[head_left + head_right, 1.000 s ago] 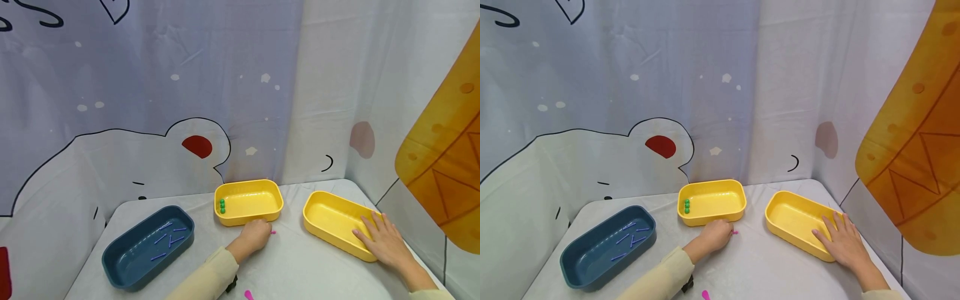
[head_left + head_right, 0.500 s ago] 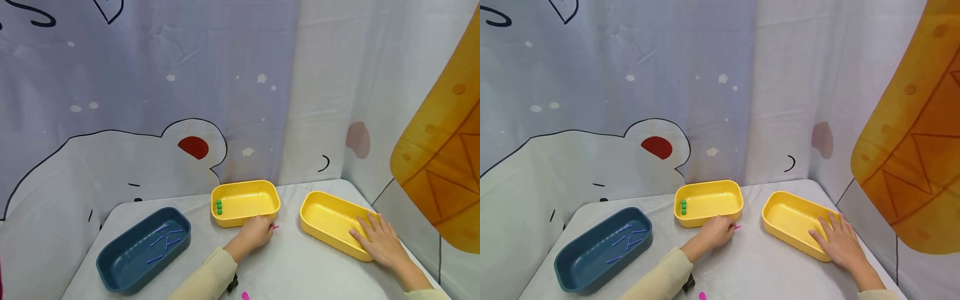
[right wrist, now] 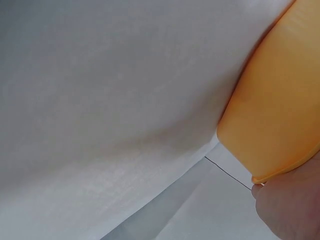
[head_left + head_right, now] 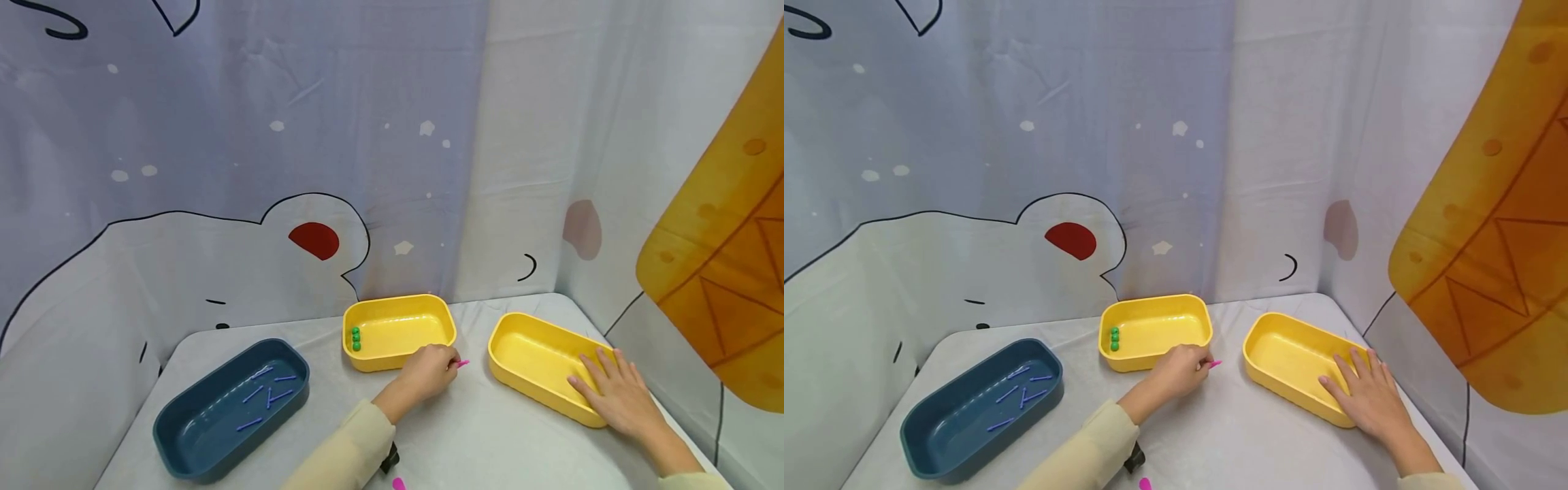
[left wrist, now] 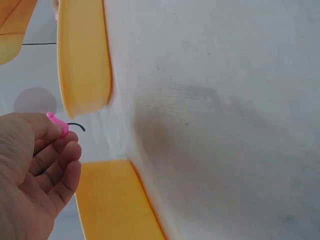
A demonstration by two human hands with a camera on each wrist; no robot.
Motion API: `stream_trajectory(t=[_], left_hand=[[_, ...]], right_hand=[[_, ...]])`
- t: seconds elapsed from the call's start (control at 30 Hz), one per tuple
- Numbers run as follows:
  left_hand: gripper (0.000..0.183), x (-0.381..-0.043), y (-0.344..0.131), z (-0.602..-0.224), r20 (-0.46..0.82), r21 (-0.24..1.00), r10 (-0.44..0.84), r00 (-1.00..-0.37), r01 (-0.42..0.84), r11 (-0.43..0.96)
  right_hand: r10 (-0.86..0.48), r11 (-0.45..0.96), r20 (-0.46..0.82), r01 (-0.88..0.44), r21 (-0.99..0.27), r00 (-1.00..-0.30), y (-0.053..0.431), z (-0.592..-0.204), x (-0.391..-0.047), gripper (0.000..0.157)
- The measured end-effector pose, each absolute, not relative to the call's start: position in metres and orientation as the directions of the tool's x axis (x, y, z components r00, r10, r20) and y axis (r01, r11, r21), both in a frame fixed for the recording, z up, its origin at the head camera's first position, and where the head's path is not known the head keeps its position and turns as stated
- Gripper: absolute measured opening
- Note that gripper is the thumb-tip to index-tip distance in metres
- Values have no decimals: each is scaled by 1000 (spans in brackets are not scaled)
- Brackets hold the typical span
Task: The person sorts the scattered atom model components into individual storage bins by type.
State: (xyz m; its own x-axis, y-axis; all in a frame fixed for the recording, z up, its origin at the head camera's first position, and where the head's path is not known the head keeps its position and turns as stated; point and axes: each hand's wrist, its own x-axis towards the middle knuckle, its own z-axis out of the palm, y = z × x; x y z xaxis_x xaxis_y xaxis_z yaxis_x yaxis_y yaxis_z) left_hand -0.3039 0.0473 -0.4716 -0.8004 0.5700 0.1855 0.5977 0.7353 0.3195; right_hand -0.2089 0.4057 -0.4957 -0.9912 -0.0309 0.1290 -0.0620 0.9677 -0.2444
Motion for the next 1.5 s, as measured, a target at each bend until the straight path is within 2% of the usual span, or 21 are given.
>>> stream_trajectory(t=[0.43,0.87,1.1,1.5], left_hand=[[5,-309,67,-459,213,346,591,-779,625,700],[8,-321,95,-450,180,424,567,-804,583,693],[8,-330,112,-447,207,383,563,-800,596,706],[12,-339,145,-436,89,450,548,-832,524,723]], right_hand=[[-29,966,131,-62,-252,-991,405,-496,-207,75],[-20,968,153,-58,-244,-988,403,-495,-205,74],[-21,960,147,-61,-273,-989,402,-496,-205,76],[-9,960,141,-48,-275,-990,401,-495,-206,77]])
